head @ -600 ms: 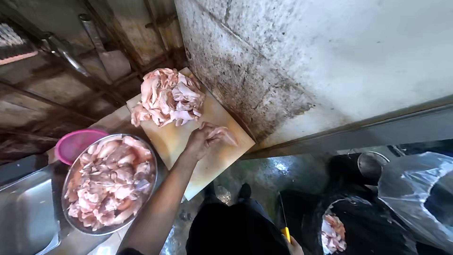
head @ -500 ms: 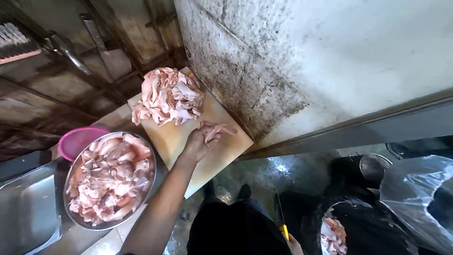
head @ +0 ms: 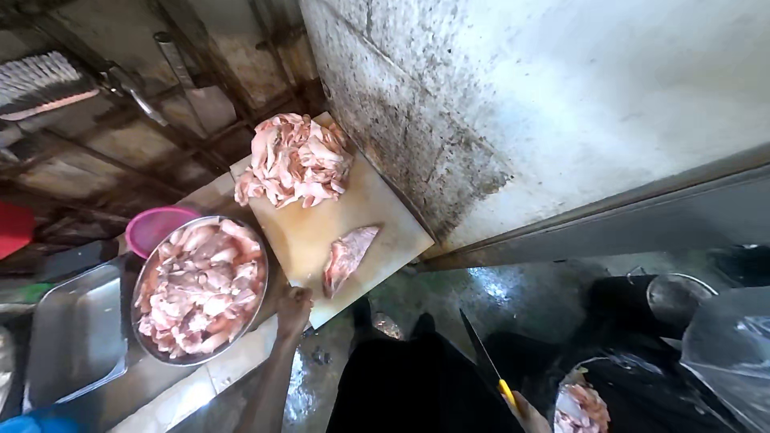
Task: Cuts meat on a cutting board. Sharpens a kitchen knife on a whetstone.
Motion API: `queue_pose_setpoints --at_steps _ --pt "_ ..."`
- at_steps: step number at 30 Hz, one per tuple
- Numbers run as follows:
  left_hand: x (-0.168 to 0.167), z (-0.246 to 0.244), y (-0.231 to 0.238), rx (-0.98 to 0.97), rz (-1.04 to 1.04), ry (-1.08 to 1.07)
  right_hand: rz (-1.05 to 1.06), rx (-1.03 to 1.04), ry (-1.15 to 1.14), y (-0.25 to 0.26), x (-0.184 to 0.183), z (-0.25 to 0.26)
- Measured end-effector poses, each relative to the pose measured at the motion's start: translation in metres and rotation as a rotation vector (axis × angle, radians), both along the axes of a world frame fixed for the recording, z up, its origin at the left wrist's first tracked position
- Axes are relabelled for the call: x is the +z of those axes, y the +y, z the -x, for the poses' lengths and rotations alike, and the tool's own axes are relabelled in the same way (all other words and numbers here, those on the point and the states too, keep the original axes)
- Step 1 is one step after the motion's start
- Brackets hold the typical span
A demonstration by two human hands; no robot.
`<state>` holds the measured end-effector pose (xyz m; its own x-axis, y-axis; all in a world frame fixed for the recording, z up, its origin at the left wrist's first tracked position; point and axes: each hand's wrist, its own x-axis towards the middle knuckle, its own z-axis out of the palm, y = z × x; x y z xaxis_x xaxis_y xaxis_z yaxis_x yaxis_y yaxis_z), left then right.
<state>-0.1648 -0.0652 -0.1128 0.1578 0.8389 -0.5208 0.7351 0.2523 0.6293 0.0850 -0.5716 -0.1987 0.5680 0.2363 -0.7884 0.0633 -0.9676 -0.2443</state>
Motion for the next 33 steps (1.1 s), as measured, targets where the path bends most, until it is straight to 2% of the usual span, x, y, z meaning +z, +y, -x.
queue_pose_setpoints --at_steps 2,4,7,10,15,19,22,24,29,31,33 --pt "0.003 0.002 -0.007 -0.099 -0.189 0.06 -0.032 0.061 -0.016 0.002 0.019 -0.003" --pt "0.003 -0.007 -0.014 -0.182 -0.308 0.032 -0.072 0.137 -0.035 0.009 0.034 -0.007" --pt "-0.005 -0.026 -0.017 -0.279 -0.365 0.017 -0.215 0.272 -0.153 0.043 0.054 -0.015" --pt "-0.012 -0.048 -0.017 -0.372 -0.409 0.048 -0.397 0.356 -0.283 0.102 0.062 -0.021" --pt "-0.017 -0.1 -0.013 -0.596 -0.508 0.196 -0.526 0.289 -0.27 0.195 0.074 -0.014" --pt "-0.025 -0.126 0.004 -0.698 -0.635 0.266 -0.539 0.218 -0.242 0.221 0.081 0.006" --pt "-0.008 -0.139 0.019 -0.806 -0.586 0.354 -0.528 0.17 -0.237 0.214 0.082 0.025" --pt "0.005 -0.139 0.035 -0.839 -0.48 0.317 -0.5 0.135 -0.235 0.205 0.079 0.038" --pt "0.005 -0.118 0.088 -0.789 -0.213 -0.008 -0.431 0.049 -0.214 0.188 0.08 0.069" --pt "0.004 -0.104 0.086 -0.721 -0.179 -0.108 -0.428 0.038 -0.19 0.189 0.081 0.079" --pt "-0.003 -0.088 0.07 -0.582 -0.256 -0.181 -0.437 0.064 -0.157 0.197 0.083 0.085"
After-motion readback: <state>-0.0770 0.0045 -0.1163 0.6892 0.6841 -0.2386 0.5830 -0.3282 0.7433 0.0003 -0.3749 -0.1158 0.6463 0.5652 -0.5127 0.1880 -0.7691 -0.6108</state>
